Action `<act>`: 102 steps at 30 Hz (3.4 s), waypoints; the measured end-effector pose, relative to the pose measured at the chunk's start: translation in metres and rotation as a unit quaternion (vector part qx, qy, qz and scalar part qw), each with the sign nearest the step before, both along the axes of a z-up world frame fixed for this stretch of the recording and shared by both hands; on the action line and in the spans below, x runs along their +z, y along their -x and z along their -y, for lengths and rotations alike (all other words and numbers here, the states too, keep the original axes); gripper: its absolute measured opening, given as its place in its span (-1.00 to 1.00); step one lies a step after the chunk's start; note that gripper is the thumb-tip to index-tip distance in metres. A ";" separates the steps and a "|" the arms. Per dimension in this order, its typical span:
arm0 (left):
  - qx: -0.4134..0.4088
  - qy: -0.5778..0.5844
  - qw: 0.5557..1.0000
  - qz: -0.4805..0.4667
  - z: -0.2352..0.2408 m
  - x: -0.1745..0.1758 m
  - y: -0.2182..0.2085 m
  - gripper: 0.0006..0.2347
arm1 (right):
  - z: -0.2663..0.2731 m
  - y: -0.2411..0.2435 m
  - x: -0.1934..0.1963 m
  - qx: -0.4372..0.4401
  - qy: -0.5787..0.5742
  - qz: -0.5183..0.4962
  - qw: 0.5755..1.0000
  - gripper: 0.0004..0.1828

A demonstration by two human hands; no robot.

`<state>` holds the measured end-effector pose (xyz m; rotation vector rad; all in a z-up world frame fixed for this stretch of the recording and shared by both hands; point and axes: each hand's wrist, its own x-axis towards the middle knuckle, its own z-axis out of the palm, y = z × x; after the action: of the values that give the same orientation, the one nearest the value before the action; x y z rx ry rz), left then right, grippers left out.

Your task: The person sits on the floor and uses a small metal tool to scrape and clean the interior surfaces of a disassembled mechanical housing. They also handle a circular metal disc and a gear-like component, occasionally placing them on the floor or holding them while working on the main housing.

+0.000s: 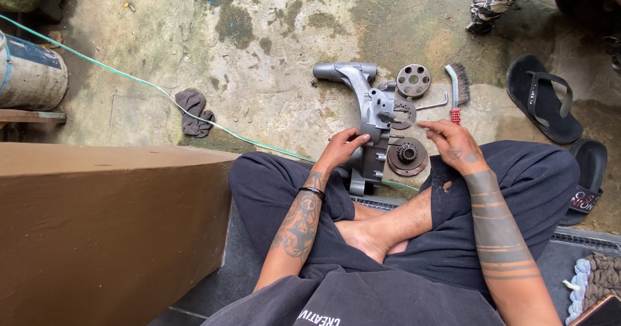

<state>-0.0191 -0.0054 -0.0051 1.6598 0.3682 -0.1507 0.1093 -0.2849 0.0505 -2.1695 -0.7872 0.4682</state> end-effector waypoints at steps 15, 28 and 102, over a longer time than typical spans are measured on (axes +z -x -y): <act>0.000 -0.042 0.999 -0.009 -0.001 -0.023 0.017 -0.79 | -0.013 0.002 -0.008 -0.021 -0.041 0.050 0.998 -0.70; -0.012 -0.039 0.999 -0.013 -0.001 -0.022 0.013 -0.79 | -0.009 0.066 0.037 -0.027 0.150 0.131 0.980 -0.62; -0.060 -0.022 0.997 -0.039 -0.011 -0.005 0.006 -0.80 | -0.074 0.134 -0.009 -0.088 0.076 0.215 0.970 -0.58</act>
<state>-0.0252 0.0053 -0.0104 1.7231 0.3321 -0.2993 -0.0244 -0.2108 0.0411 -2.4983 -0.7942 -0.0412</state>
